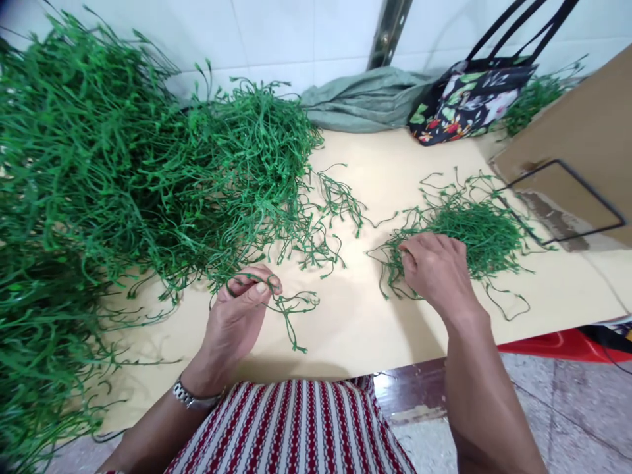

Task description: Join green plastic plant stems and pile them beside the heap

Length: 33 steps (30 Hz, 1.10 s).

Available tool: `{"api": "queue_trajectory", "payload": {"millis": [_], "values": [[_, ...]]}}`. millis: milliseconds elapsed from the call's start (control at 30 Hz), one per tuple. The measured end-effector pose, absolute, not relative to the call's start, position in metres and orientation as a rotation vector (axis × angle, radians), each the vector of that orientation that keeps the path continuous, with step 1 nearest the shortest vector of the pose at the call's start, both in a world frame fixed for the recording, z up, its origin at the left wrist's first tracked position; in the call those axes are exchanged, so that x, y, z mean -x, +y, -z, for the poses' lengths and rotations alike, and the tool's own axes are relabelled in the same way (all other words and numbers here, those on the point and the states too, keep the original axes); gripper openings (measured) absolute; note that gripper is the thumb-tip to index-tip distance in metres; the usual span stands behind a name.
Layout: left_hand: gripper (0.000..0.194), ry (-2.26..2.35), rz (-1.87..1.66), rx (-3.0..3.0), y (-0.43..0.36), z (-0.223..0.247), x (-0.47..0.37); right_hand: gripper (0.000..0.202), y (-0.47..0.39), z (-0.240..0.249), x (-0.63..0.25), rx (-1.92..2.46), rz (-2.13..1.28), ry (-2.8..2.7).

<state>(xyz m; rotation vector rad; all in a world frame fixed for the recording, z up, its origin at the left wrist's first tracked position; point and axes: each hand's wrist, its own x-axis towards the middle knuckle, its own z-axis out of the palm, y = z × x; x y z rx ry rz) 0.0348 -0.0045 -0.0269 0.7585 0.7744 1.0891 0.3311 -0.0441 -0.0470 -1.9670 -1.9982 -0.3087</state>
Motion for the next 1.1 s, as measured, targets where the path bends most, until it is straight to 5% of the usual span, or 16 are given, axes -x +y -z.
{"api": "queue_trajectory", "payload": {"millis": [133,367,1100], "values": [[0.006,0.833,-1.085,-0.816,-0.005,0.027,-0.037,0.018,-0.044,0.040,-0.296,1.804,0.311,-1.920],[0.007,0.780,-1.144,-0.960,-0.009,0.028,-0.038,0.014,-0.040,0.014,-0.185,1.217,-0.664,-1.920],[0.013,0.734,-1.052,-0.728,-0.009,0.021,-0.035,0.019,-0.048,0.035,-0.171,1.127,-1.298,-1.446]]}}
